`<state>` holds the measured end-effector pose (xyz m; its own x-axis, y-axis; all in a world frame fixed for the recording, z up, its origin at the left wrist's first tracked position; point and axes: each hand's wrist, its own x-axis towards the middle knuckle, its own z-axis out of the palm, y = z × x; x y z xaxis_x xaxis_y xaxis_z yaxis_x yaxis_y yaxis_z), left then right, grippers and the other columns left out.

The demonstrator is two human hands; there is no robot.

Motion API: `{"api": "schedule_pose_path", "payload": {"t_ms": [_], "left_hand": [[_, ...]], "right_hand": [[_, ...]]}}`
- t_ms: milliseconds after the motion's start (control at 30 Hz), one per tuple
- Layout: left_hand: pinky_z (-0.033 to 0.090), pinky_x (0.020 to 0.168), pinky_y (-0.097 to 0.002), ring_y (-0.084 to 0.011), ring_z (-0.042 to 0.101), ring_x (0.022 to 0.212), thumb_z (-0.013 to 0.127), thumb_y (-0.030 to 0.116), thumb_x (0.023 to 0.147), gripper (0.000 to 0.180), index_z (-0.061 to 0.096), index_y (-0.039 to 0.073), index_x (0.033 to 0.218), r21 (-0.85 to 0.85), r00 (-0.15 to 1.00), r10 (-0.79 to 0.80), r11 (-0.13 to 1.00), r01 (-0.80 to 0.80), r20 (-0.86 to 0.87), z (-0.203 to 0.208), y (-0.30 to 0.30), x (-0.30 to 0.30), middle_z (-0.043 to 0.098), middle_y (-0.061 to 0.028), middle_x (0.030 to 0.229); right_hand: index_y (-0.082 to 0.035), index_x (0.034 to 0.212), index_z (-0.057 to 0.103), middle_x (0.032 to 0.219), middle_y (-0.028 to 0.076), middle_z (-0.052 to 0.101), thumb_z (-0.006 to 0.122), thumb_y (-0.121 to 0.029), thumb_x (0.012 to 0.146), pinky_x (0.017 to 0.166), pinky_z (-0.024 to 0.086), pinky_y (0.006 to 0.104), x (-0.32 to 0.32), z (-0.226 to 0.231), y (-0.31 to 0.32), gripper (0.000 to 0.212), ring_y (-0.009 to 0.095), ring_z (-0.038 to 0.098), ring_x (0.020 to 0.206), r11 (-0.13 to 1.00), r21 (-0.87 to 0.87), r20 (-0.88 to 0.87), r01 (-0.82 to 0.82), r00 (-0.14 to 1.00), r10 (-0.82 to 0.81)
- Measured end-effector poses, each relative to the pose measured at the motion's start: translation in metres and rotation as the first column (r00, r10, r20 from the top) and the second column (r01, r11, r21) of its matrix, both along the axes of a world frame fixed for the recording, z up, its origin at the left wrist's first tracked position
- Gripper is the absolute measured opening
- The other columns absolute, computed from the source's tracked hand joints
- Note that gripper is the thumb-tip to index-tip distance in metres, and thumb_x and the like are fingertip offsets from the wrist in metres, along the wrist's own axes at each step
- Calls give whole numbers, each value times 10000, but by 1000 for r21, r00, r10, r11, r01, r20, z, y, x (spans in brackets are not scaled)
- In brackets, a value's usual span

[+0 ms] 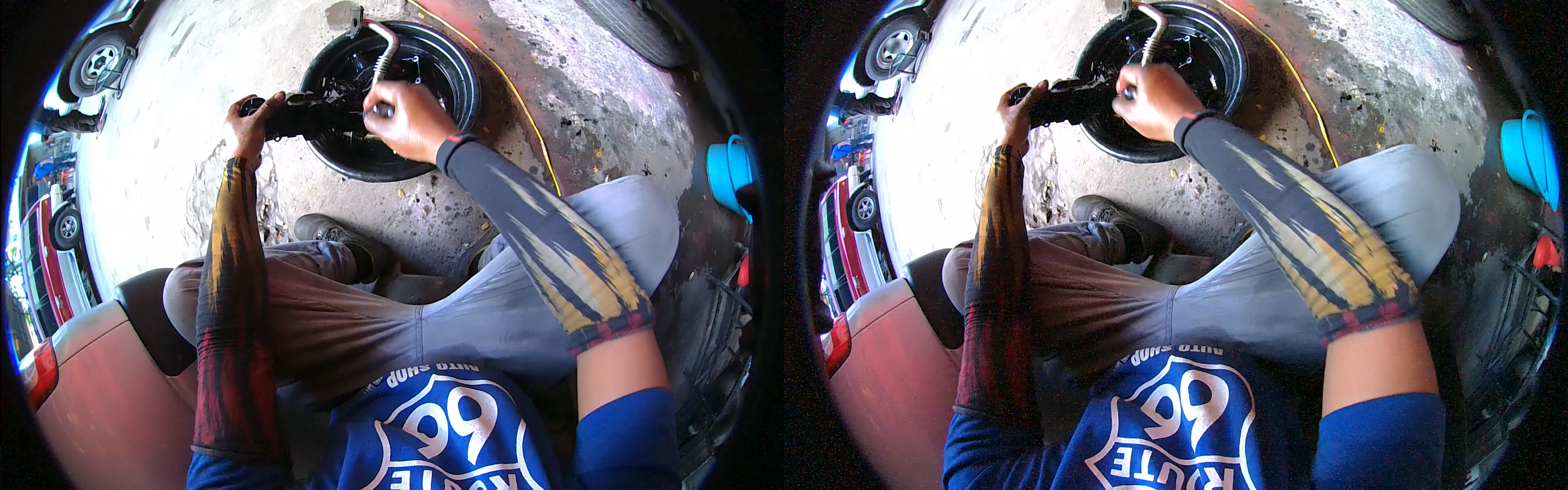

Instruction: The person sits on the floor and cleans a carburetor using a brush and a screwdriver. They scrub the exterior and interior surfaces, dip the tool in a black basin, and repeatedly scrape and brush the component.

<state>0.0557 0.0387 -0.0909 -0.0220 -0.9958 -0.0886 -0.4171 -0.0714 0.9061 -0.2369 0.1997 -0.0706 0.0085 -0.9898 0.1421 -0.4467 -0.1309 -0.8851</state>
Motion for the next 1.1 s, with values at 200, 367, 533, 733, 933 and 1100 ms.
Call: {"api": "schedule_pose_path", "payload": {"t_ms": [200,367,533,733,933,1100], "left_hand": [[602,734,-316,-190,708,794,992,382,652,769,627,-66,1160,17,998,1,1000,-2,59,-3,-6,2,719,-134,945],[599,732,-323,-201,710,805,983,415,654,783,631,-71,1156,40,994,-25,999,21,104,-2,-10,2,724,-151,957],[604,727,-318,-192,712,786,985,412,654,772,627,-71,1138,44,995,-34,999,30,91,-2,-7,4,721,-144,948],[609,712,-312,-184,712,772,995,379,657,750,615,-67,1126,48,999,-46,998,45,21,-7,-15,5,711,-132,931],[613,711,-316,-191,720,781,991,383,662,751,618,-63,1138,72,998,-50,996,48,35,-8,-16,8,716,-134,940],[618,713,-321,-196,724,785,994,373,662,764,608,-71,1149,84,999,-37,996,33,37,-3,-12,3,721,-145,935]], "right_hand": [[-17,886,695,859,183,722,745,-186,853,756,558,385,4,-1,-2,179,323,738,838,970,-231,0,74,997,-77],[-21,950,697,900,167,738,753,-177,855,779,563,395,8,-5,-4,191,310,744,869,996,-89,24,19,1000,-17],[-9,883,674,868,68,724,695,-171,959,729,562,285,-3,-18,-7,180,123,698,802,996,60,272,60,960,-74],[-39,1027,697,977,122,738,734,-133,883,868,546,368,-6,-10,7,175,230,714,931,995,55,62,-80,995,77],[2,916,687,822,25,682,661,-122,974,680,561,241,-63,18,-2,140,85,651,711,1000,-11,236,-25,971,27],[-3,924,693,889,41,707,718,-118,946,744,566,261,-56,10,14,119,99,674,796,990,-140,109,17,994,-1]]}}
